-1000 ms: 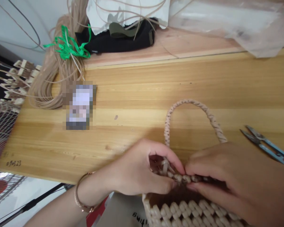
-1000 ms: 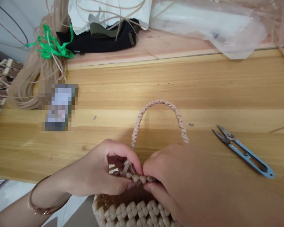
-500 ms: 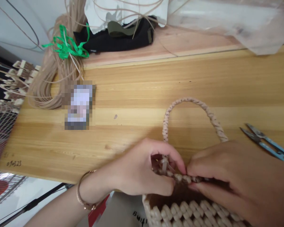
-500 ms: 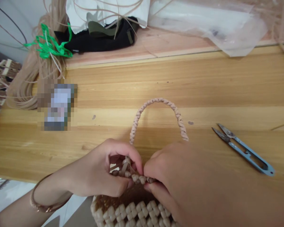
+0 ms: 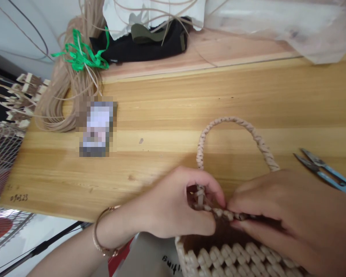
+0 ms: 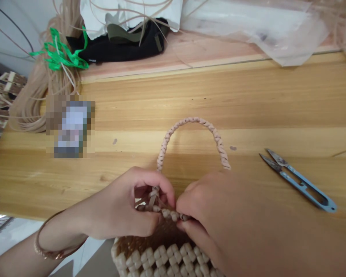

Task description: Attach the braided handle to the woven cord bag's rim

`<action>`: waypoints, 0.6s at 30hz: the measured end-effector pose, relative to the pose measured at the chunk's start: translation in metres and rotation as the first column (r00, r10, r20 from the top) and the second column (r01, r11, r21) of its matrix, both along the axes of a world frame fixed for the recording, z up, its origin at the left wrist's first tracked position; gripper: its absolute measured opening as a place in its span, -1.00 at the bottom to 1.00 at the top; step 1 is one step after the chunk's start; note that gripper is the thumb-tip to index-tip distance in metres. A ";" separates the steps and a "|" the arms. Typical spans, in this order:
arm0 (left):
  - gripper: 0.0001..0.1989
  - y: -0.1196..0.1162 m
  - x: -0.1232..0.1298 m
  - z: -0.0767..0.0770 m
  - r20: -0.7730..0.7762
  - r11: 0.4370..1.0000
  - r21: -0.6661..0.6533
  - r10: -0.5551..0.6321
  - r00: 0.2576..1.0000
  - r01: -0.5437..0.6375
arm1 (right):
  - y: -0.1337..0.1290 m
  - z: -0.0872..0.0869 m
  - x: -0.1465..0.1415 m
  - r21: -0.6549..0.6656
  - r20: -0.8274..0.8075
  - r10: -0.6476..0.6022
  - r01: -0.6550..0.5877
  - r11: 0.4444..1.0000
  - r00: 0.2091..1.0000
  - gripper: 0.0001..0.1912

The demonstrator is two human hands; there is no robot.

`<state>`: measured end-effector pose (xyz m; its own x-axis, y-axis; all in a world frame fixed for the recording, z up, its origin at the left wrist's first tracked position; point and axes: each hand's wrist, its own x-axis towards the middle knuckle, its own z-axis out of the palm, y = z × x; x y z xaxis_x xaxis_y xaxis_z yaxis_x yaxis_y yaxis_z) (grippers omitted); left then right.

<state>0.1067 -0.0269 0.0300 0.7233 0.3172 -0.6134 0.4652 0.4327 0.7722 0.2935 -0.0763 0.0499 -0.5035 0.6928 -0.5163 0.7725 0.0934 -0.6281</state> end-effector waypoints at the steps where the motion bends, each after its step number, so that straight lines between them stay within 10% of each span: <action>1: -0.82 -0.001 0.000 0.000 -0.003 1.000 0.000 0.009 1.000 -0.009 | 0.000 0.000 0.000 -0.003 -0.002 0.005 -0.005 1.000 1.000 -0.82; 18: -0.68 -0.002 0.002 0.013 -0.154 0.986 0.133 -0.078 0.985 0.099 | -0.007 -0.004 -0.005 0.194 0.151 0.028 -0.057 0.979 0.988 -0.82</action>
